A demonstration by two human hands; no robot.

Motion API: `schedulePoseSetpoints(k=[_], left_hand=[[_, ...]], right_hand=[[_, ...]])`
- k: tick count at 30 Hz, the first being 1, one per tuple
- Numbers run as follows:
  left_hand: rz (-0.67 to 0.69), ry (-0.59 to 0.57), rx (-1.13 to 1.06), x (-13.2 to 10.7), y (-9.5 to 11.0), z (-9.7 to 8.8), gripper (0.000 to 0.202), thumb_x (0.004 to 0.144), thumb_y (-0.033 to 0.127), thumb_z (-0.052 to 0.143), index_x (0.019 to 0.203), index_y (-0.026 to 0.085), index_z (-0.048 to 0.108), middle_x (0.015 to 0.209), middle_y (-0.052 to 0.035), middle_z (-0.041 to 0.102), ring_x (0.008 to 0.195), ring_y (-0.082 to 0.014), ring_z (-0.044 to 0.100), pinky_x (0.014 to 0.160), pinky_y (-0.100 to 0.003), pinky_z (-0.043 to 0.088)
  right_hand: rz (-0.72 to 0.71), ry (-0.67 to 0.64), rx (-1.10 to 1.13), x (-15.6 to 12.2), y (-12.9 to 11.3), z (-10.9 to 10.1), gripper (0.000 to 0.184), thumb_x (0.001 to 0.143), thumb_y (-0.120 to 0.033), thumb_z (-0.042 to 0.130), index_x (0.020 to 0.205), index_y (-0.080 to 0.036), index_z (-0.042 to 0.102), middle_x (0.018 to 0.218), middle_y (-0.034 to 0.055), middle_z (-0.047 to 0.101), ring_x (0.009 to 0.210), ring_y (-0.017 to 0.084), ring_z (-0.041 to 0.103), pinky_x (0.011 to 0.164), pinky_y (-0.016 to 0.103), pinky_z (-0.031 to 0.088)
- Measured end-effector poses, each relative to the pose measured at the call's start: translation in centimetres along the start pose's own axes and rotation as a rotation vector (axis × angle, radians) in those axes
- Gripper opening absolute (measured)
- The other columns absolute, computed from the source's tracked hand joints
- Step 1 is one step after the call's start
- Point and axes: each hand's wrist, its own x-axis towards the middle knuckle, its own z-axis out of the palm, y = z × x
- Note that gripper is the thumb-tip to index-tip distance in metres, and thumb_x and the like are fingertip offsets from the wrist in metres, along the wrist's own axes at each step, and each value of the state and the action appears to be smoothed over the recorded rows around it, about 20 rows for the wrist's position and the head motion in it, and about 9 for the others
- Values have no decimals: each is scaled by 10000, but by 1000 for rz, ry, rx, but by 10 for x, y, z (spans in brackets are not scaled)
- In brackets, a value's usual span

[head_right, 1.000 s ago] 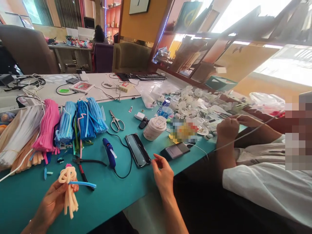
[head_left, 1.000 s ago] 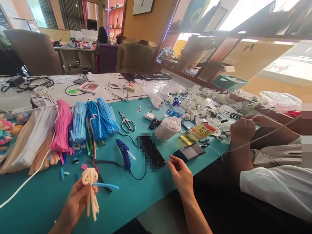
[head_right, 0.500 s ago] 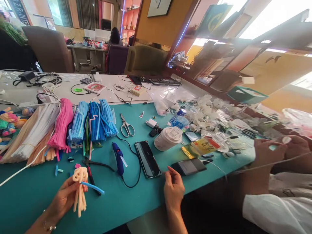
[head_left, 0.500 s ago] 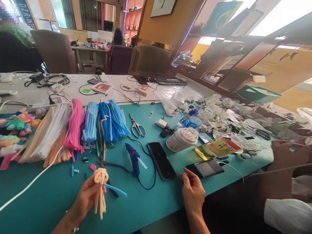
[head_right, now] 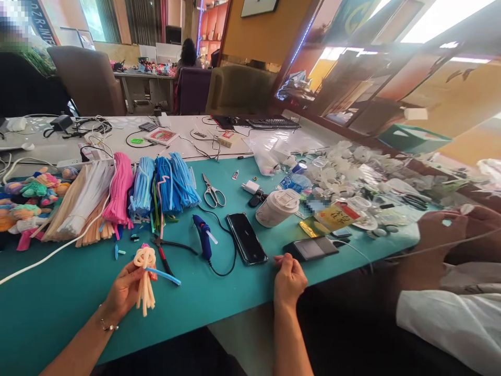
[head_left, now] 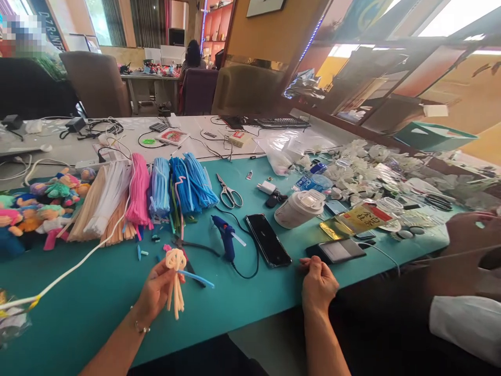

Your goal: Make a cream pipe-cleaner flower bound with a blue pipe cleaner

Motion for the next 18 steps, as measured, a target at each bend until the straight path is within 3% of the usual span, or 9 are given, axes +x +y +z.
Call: schedulePoseSetpoints(k=[4, 7, 12, 14, 17, 18], left_hand=[[29, 76, 26, -24, -5, -10, 396, 515, 366, 867, 828, 149, 759, 744, -66, 722, 609, -174, 638, 563, -268, 496], [67, 201, 36, -38, -6, -20, 352, 526, 335, 868, 812, 156, 764, 786, -72, 741, 700, -196, 668, 659, -286, 531], [73, 277, 41, -48, 1, -16, 321, 475, 297, 890, 749, 174, 774, 785, -53, 752, 760, -181, 662, 707, -250, 524], [78, 269, 42, -49, 1, -6, 314, 464, 279, 891, 739, 179, 779, 770, -45, 752, 749, -174, 653, 698, -243, 517], [111, 277, 38, -50, -3, 7, 282, 471, 279, 886, 711, 179, 779, 696, -24, 735, 651, -134, 616, 635, -214, 495], [118, 275, 42, -50, -4, 9, 270, 478, 279, 885, 703, 178, 777, 678, -18, 729, 631, -124, 605, 626, -207, 489]], right_hand=[[-26, 14, 20, 3, -1, 3, 361, 680, -548, 622, 635, -202, 530, 580, 9, 563, 567, 181, 521, 595, 336, 419], [-81, 23, 72, -1, -5, 5, 331, 616, -437, 681, 769, -202, 505, 676, -8, 561, 616, 173, 537, 631, 341, 449], [-230, -43, 152, -57, -30, 5, 287, 679, -351, 679, 879, -206, 534, 829, 14, 580, 768, 185, 577, 766, 361, 474], [-366, -293, 247, -91, -47, 6, 156, 768, -299, 650, 869, -212, 570, 816, 24, 602, 763, 190, 592, 727, 337, 484], [-494, -930, 235, -133, -75, 13, 67, 838, -261, 605, 798, -215, 632, 804, 44, 634, 742, 196, 618, 678, 305, 502], [-524, -1040, 211, -142, -83, 17, 91, 846, -264, 604, 785, -213, 649, 834, 54, 642, 748, 197, 624, 690, 305, 507]])
